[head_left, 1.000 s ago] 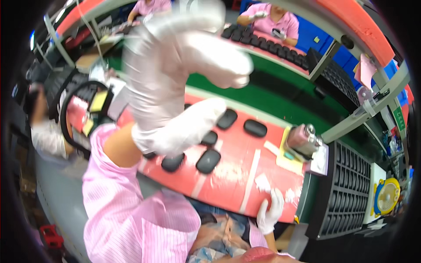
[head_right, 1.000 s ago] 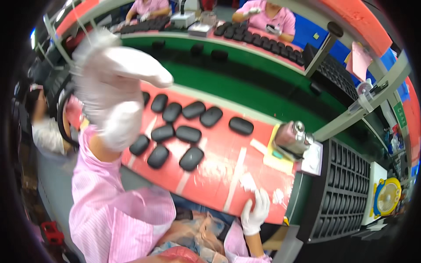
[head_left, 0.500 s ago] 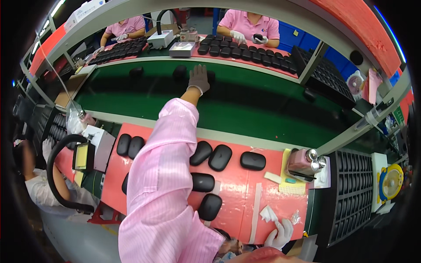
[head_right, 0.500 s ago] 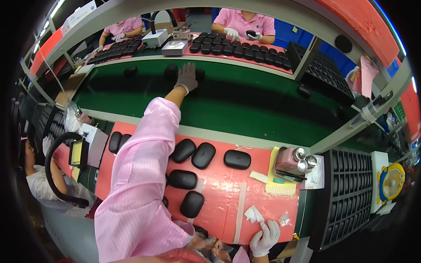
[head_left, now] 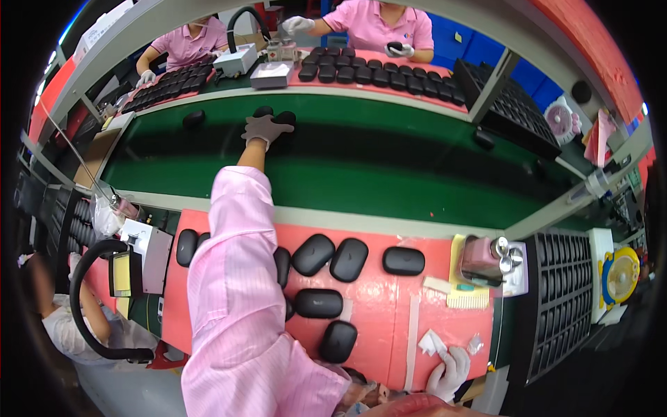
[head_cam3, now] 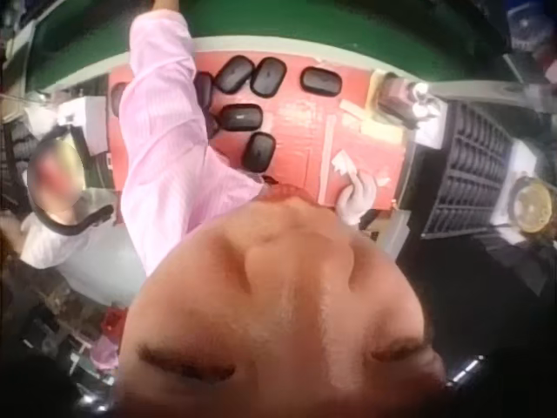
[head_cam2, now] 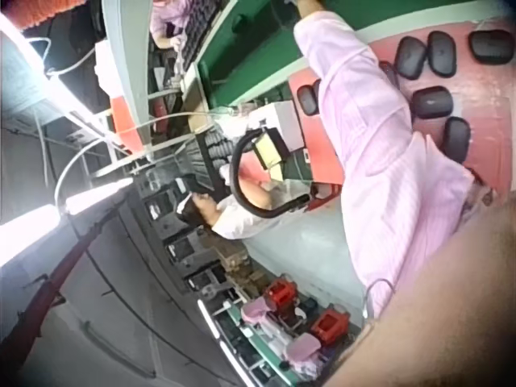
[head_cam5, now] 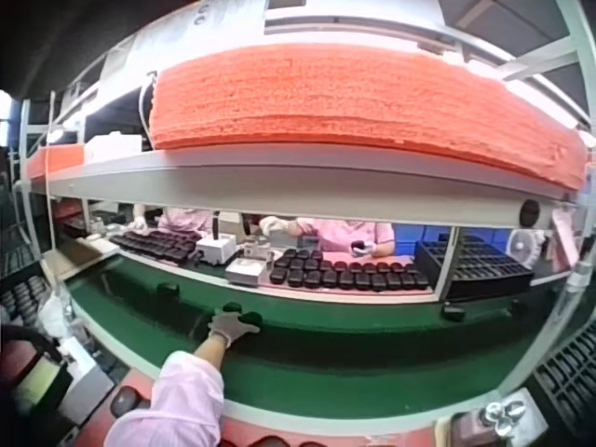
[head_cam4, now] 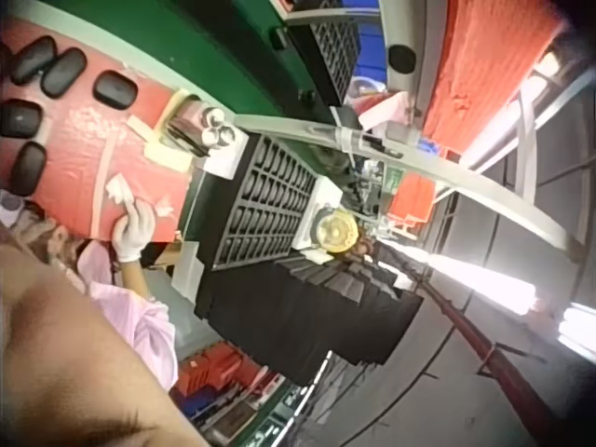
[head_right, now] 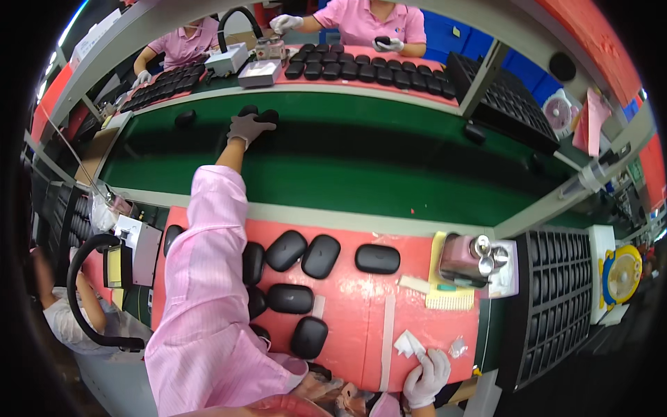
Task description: Inspecting and cleaning earbud charging cases with a cloth on a production line.
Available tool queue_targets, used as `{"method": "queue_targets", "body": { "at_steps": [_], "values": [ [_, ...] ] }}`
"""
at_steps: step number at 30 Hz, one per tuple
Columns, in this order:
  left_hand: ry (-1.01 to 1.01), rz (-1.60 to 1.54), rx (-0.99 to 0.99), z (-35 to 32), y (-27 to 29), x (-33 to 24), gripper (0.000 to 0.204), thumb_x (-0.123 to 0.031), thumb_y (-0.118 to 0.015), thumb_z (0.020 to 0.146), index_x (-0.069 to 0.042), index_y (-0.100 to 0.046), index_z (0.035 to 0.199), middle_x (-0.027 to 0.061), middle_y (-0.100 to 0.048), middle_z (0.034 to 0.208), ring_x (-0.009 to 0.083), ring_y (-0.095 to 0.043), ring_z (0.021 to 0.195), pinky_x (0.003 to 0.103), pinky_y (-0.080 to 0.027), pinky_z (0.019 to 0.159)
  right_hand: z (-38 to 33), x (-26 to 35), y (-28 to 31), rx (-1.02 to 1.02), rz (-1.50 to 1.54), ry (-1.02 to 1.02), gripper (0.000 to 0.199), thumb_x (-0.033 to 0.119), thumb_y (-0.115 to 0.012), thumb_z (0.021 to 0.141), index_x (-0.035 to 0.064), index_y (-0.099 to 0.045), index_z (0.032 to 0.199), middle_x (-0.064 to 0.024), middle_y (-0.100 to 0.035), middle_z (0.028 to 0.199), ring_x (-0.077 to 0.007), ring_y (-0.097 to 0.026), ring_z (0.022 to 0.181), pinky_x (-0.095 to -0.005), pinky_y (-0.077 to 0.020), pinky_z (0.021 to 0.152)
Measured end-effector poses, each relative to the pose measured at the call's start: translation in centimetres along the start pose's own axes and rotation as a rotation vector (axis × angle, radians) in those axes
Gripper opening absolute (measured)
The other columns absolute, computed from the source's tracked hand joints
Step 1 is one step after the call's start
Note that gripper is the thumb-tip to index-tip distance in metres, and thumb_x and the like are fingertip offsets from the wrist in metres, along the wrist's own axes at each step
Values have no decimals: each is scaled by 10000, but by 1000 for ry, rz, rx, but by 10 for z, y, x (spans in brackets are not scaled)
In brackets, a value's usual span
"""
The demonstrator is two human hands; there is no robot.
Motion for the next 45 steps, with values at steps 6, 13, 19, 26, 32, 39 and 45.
{"method": "queue_targets", "body": {
  "at_steps": [6,13,19,26,32,39,45],
  "values": [
    [-597,-13,168,-168,21,-111,865,-635,-753,593,-108,-632,1268,329,-408,1396,424,-484,1246,413,-410,1057,7,-5,3,-23,33,22,300,-22,-564,709,41,-670,983,-141,-608,1063,-365,-576,1034,-449,-450,921],
    [-1381,-101,505,-496,15,-159,645,-511,-804,588,-110,-695,1081,337,-391,1313,493,-424,1153,506,-331,1046,3,-5,17,-78,191,81,300,-80,-567,732,19,-665,998,-143,-622,1026,-361,-587,1014,-440,-465,916],
    [-1357,64,399,-554,-16,-135,640,-412,-789,613,-49,-653,1122,279,-415,1378,458,-323,1356,551,-228,1150,55,73,16,267,615,374,551,103,-714,765,26,-564,1290,-189,-562,1314,-357,-576,1116,-429,-425,986],
    [-207,-1442,844,-575,-25,-80,701,-42,-790,740,-60,-461,1359,43,-560,1256,153,-552,1154,310,-452,998,57,97,18,205,817,439,574,178,-742,734,52,-588,1273,-170,-605,1269,-323,-598,1110,-403,-433,922],
    [-221,-1589,688,-593,-29,-65,724,-22,-826,689,-40,-492,1331,32,-603,1196,133,-595,1084,294,-503,934,47,103,20,228,911,461,556,177,-704,719,59,-603,1253,-140,-622,1242,-271,-579,966,-371,-401,876],
    [-178,-1567,592,-601,-34,-59,672,24,-843,646,-38,-530,1238,24,-614,1134,128,-611,1044,293,-517,912,37,90,-6,472,1288,129,557,203,-677,779,37,-569,1300,-138,-592,1244,-261,-557,1100,-368,-392,980],
    [-217,-1577,625,-605,-33,-58,659,34,-854,636,-31,-533,1208,34,-619,1128,147,-618,1045,312,-521,919,25,82,-19,545,1326,-123,429,193,-595,900,-3,-585,1282,-160,-610,1197,-267,-559,1164,-347,-387,1035]
  ]
}}
Point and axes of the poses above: each hand's wrist, its own z-axis towards the middle knuckle, its own y-axis out of the back of the hand, x = y × z, the point moved 10 cm from there along z, towards the middle knuckle
